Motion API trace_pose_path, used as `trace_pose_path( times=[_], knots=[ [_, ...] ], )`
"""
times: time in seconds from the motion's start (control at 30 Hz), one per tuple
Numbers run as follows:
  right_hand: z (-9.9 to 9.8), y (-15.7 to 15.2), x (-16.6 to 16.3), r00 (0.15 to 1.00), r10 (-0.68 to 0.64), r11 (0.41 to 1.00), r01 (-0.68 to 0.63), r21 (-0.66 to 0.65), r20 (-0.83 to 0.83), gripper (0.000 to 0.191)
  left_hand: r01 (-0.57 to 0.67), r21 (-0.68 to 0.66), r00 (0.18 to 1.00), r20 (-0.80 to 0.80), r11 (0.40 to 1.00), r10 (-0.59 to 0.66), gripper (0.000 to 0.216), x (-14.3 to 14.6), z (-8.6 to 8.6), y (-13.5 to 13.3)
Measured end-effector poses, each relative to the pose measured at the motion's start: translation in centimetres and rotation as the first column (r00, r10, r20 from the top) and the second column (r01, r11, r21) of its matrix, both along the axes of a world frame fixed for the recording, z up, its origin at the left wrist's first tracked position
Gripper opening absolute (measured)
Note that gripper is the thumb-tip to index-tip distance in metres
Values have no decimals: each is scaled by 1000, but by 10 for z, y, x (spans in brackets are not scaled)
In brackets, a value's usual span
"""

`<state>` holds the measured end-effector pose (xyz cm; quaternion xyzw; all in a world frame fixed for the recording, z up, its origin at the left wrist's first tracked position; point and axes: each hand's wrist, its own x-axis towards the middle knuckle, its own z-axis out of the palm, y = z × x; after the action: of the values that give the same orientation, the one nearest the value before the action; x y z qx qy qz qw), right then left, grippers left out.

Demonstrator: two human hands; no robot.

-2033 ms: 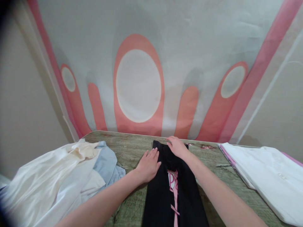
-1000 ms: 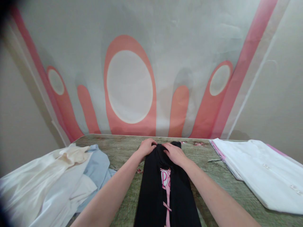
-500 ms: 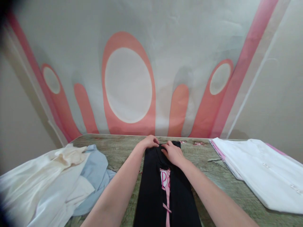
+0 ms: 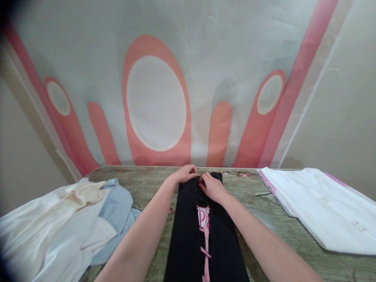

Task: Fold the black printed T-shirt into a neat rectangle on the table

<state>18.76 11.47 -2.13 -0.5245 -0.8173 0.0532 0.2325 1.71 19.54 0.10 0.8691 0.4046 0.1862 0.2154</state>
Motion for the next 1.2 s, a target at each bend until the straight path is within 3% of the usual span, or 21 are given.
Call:
trace_pose_path(
  times=[0.2,0.47,0.57,0.67,0.77,0.87,0.97,1.03,1.2],
  knots=[
    [3,-3,-2,1000,-26,1000,26,-13,18,18,56,-58,998,26,997,-55,21,7,1,-4],
    [4,-4,-7,986,-106,993,98,65,125,24,95,-92,993,82,991,-88,24,10,1,-5],
    [1,-3,-2,996,-76,993,72,98,43,23,79,-80,993,90,994,-72,24,10,0,-5],
    [-1,2,5,983,-49,990,71,121,-176,21,71,-70,994,89,995,-65,25,10,-1,-5],
    [-3,9,12,852,-66,988,130,87,-519,14,73,-63,994,84,995,-68,21,13,-4,-4],
    [-4,13,19,555,-133,987,151,-58,-821,12,87,-67,993,81,994,-82,25,17,-9,-3],
    [-6,14,25,284,-185,980,124,-156,-941,15,116,-80,991,78,990,-109,28,21,-12,-2],
    [-7,12,29,207,-199,977,114,-179,-958,18,145,-76,986,89,987,-138,29,23,-13,-1],
    [-7,12,36,118,-198,978,92,-188,-973,19,187,-12,972,147,982,-184,30,29,-13,-2]
  ],
)
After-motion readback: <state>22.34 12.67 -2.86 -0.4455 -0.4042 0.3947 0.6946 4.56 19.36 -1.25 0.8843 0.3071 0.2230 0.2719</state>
